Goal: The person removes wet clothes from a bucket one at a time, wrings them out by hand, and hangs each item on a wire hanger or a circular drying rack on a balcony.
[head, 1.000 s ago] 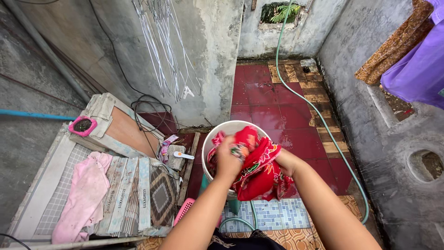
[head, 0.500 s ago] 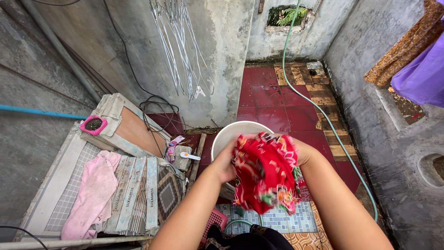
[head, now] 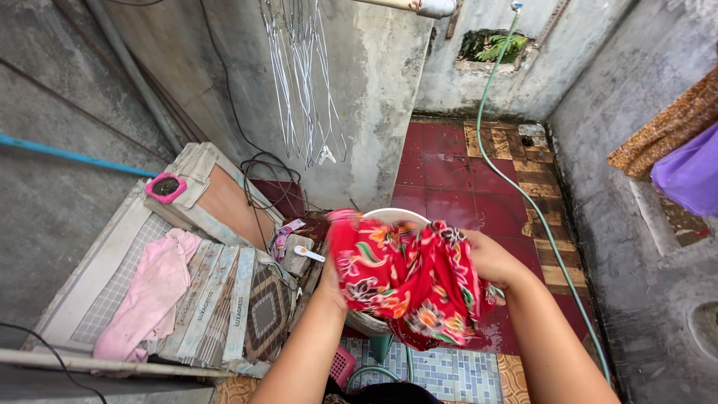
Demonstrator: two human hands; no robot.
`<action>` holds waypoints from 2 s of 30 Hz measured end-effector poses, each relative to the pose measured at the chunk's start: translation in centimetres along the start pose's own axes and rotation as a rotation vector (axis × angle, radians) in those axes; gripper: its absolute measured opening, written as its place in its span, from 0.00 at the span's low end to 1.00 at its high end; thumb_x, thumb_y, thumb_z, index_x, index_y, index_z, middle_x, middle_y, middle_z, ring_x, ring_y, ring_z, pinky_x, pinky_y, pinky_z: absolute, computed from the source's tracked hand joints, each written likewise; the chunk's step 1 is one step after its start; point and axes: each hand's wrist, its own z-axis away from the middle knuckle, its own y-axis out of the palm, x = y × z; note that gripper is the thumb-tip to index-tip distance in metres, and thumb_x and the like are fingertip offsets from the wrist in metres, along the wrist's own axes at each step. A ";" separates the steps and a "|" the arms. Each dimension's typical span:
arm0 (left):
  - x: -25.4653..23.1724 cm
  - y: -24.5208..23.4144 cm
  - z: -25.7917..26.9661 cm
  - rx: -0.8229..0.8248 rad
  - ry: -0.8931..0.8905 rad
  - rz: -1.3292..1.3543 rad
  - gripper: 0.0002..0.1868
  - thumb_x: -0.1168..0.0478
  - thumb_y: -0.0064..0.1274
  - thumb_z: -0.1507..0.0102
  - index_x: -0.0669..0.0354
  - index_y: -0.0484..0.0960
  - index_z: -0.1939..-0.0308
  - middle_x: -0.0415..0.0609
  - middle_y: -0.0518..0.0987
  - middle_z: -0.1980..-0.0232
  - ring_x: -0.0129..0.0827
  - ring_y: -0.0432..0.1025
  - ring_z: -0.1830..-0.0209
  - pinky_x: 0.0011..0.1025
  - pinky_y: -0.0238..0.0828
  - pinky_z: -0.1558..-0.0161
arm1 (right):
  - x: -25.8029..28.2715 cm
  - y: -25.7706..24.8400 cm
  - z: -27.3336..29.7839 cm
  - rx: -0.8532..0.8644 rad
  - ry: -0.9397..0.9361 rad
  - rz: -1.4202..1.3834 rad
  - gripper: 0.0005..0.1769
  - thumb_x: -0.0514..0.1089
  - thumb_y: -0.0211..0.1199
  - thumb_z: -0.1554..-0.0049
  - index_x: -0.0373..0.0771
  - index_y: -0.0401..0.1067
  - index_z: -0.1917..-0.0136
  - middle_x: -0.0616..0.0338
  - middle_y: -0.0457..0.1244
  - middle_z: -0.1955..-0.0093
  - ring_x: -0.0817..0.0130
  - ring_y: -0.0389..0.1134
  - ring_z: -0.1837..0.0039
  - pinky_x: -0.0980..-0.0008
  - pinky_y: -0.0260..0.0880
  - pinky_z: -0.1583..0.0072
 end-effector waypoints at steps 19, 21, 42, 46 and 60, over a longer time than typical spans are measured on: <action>-2.2 3.8 4.0 -0.129 0.927 -0.437 0.21 0.56 0.50 0.31 0.64 0.75 0.36 0.49 0.79 0.38 0.34 0.73 0.40 0.36 0.67 0.37 | 7.8 6.1 -17.4 0.299 -0.616 0.082 0.45 0.34 0.59 0.50 0.40 0.53 0.20 0.46 0.52 0.19 0.58 0.49 0.18 0.60 0.55 0.26; -2.5 4.1 4.0 -0.172 0.938 -0.494 0.22 0.56 0.49 0.31 0.63 0.76 0.36 0.47 0.79 0.38 0.33 0.73 0.40 0.34 0.67 0.38 | 11.5 8.6 -20.3 0.113 -0.636 -0.009 0.44 0.41 0.64 0.46 0.37 0.49 0.21 0.44 0.53 0.21 0.56 0.52 0.21 0.61 0.59 0.29; -7.0 7.5 0.3 0.016 1.049 -0.828 0.15 0.58 0.56 0.32 0.64 0.79 0.46 0.43 0.81 0.48 0.29 0.74 0.48 0.30 0.70 0.44 | 12.1 5.4 -14.7 -0.357 -0.707 -0.232 0.14 0.50 0.47 0.29 0.41 0.70 0.44 0.74 0.50 0.70 0.85 0.48 0.68 0.78 0.48 0.67; -6.7 7.7 -0.3 0.070 1.103 -0.944 0.13 0.59 0.56 0.32 0.65 0.80 0.47 0.44 0.81 0.49 0.30 0.75 0.49 0.31 0.71 0.43 | 10.6 4.1 -11.1 -0.331 -0.634 -0.346 0.14 0.51 0.49 0.31 0.41 0.69 0.44 0.73 0.49 0.70 0.84 0.47 0.69 0.78 0.45 0.68; -4.9 9.0 2.4 0.136 1.069 -1.409 0.15 0.52 0.65 0.39 0.59 0.86 0.56 0.46 0.87 0.56 0.35 0.82 0.54 0.33 0.77 0.52 | 7.2 2.4 -4.3 -0.529 -0.502 0.111 0.27 0.59 0.56 0.31 0.39 0.78 0.31 0.59 0.68 0.51 0.76 0.64 0.54 0.74 0.66 0.51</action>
